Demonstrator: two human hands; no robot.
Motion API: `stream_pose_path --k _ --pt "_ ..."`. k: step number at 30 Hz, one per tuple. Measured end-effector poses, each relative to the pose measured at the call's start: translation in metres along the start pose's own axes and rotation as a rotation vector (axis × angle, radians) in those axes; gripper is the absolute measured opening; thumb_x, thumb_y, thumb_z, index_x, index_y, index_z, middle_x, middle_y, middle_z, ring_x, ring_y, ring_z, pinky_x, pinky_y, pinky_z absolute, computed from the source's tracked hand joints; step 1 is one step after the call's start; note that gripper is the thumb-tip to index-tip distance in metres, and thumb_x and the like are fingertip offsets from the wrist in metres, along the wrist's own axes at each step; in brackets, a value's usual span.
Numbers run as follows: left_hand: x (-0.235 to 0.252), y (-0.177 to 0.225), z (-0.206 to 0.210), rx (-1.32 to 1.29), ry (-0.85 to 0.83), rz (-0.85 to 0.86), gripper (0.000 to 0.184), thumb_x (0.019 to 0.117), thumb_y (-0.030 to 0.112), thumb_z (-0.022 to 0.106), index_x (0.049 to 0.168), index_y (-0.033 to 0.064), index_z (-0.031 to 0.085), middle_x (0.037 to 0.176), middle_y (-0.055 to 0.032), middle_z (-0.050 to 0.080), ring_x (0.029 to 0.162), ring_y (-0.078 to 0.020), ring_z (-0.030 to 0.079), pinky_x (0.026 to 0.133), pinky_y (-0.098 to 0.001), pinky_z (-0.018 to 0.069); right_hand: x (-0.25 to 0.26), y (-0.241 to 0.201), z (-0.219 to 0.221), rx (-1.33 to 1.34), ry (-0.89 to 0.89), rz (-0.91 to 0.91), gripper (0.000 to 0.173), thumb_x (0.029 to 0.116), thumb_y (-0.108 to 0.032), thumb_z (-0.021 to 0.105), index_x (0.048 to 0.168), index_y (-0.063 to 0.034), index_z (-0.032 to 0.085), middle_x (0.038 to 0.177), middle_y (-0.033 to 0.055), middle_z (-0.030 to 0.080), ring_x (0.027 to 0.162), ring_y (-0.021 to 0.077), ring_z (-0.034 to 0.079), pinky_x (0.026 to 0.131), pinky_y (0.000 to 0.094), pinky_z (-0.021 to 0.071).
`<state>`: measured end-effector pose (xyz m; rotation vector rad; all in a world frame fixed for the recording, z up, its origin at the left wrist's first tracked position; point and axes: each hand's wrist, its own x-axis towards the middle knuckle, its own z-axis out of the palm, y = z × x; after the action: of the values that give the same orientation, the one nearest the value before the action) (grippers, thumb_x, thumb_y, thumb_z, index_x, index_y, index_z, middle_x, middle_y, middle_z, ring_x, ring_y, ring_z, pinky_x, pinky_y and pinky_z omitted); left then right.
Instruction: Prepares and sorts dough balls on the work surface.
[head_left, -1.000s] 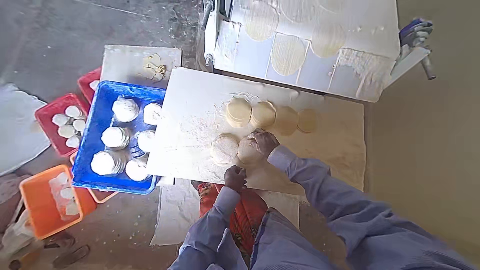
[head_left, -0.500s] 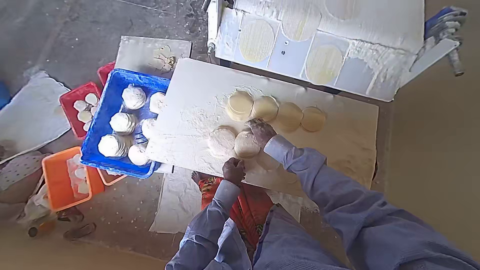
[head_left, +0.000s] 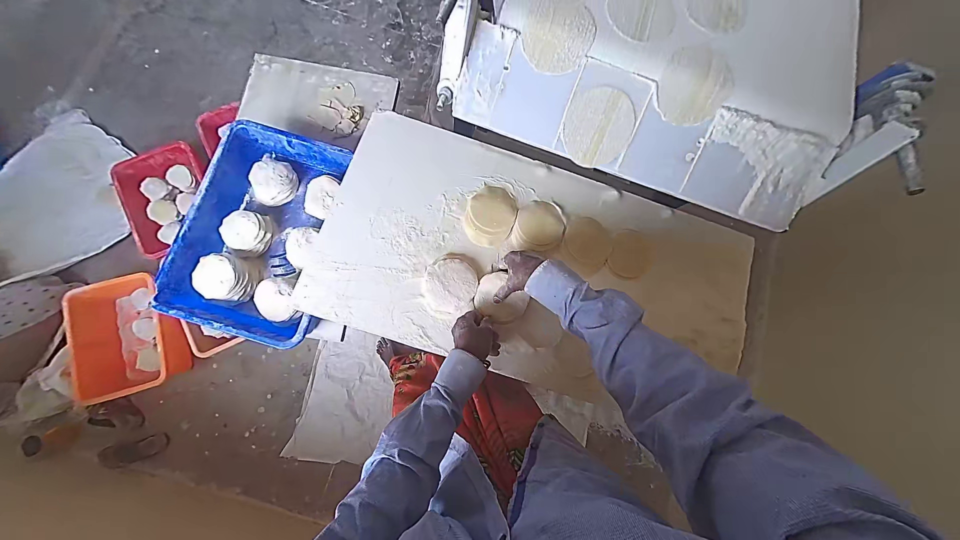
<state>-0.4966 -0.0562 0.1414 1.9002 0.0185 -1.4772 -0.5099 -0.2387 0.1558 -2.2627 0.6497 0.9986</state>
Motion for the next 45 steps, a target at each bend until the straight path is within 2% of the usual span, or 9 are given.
stream_pose_path --k 10,14,20,22,26,30,34,40,45 --pt "-0.025 -0.037 -0.092 -0.304 0.050 0.198 0.025 0.1082 0.014 0.050 0.118 -0.0071 0.059 0.092 -0.0158 0.071 0.073 -0.0193 0.071 0.068 -0.0341 0.0600 -0.076 -0.060 0.008 -0.035 0.321 0.002 0.048 0.0831 -0.034 0.086 0.114 -0.0033 0.067 0.099 0.0224 0.071 0.096 0.0421 0.070 0.084 0.0603 0.0539" --pt "-0.026 -0.025 -0.132 -0.696 -0.041 0.301 0.051 0.1132 0.028 0.026 0.129 -0.0097 0.056 0.103 -0.0181 0.072 0.092 -0.0217 0.071 0.087 -0.0389 0.0577 -0.089 -0.145 -0.007 0.059 0.449 -0.194 0.047 0.0793 -0.033 0.087 0.109 -0.0002 0.068 0.091 0.0218 0.071 0.086 0.0393 0.071 0.076 0.0576 0.0539" --pt "-0.008 0.007 -0.237 -1.462 -0.154 0.472 0.071 0.1049 0.063 0.015 0.126 0.0101 0.058 0.107 -0.0101 0.072 0.101 -0.0223 0.070 0.087 -0.0443 0.0594 0.000 -0.250 -0.039 0.413 0.438 -0.417 0.042 0.0735 -0.029 0.090 0.099 -0.0042 0.068 0.083 0.0084 0.070 0.076 0.0176 0.069 0.072 0.0405 0.0570" --pt "0.005 0.020 -0.282 -1.272 -0.046 0.521 0.059 0.1094 0.048 0.019 0.137 0.0074 0.052 0.118 -0.0116 0.068 0.108 -0.0222 0.067 0.093 -0.0439 0.0567 0.054 -0.272 -0.049 0.454 0.399 -0.400 0.046 0.0747 -0.025 0.092 0.104 0.0010 0.068 0.088 0.0153 0.070 0.079 0.0252 0.068 0.075 0.0476 0.0561" --pt "0.078 0.056 -0.355 -0.651 0.205 0.430 0.044 0.1006 0.019 0.065 0.139 0.0002 0.052 0.119 -0.0184 0.066 0.103 -0.0245 0.066 0.091 -0.0431 0.0566 0.166 -0.299 -0.073 0.609 0.293 -0.297 0.047 0.0807 -0.016 0.087 0.115 0.0084 0.067 0.106 0.0237 0.071 0.098 0.0315 0.069 0.093 0.0512 0.0543" --pt "0.163 0.103 -0.399 -0.305 0.246 0.324 0.048 0.1054 0.019 0.057 0.145 -0.0049 0.045 0.140 -0.0293 0.054 0.129 -0.0388 0.055 0.109 -0.0543 0.0438 0.250 -0.316 -0.099 0.873 0.226 -0.020 0.039 0.0943 -0.010 0.073 0.130 0.0022 0.061 0.119 0.0225 0.066 0.102 0.0305 0.067 0.087 0.0489 0.0565" --pt "0.223 0.137 -0.415 -0.046 0.260 0.238 0.046 0.1046 0.025 0.060 0.138 -0.0058 0.054 0.139 -0.0292 0.055 0.134 -0.0399 0.051 0.114 -0.0547 0.0384 0.302 -0.318 -0.117 0.673 0.328 0.119 0.040 0.0949 -0.014 0.073 0.129 0.0047 0.063 0.128 0.0256 0.064 0.119 0.0363 0.062 0.103 0.0537 0.0475" --pt "0.251 0.147 -0.413 0.275 0.362 0.185 0.046 0.0950 0.026 0.073 0.129 -0.0023 0.063 0.134 -0.0269 0.061 0.130 -0.0404 0.055 0.111 -0.0573 0.0410 0.323 -0.319 -0.115 0.381 0.327 0.265 0.051 0.0929 -0.016 0.074 0.136 0.0062 0.056 0.139 0.0264 0.058 0.133 0.0388 0.055 0.110 0.0552 0.0440" --pt "0.211 0.130 -0.423 0.312 0.519 0.260 0.066 0.0959 0.033 0.070 0.142 -0.0081 0.047 0.134 -0.0365 0.056 0.127 -0.0521 0.054 0.107 -0.0659 0.0409 0.216 -0.292 -0.132 0.435 0.507 -0.304 0.045 0.0932 -0.001 0.068 0.136 0.0075 0.057 0.135 0.0244 0.063 0.121 0.0291 0.065 0.104 0.0384 0.0518"
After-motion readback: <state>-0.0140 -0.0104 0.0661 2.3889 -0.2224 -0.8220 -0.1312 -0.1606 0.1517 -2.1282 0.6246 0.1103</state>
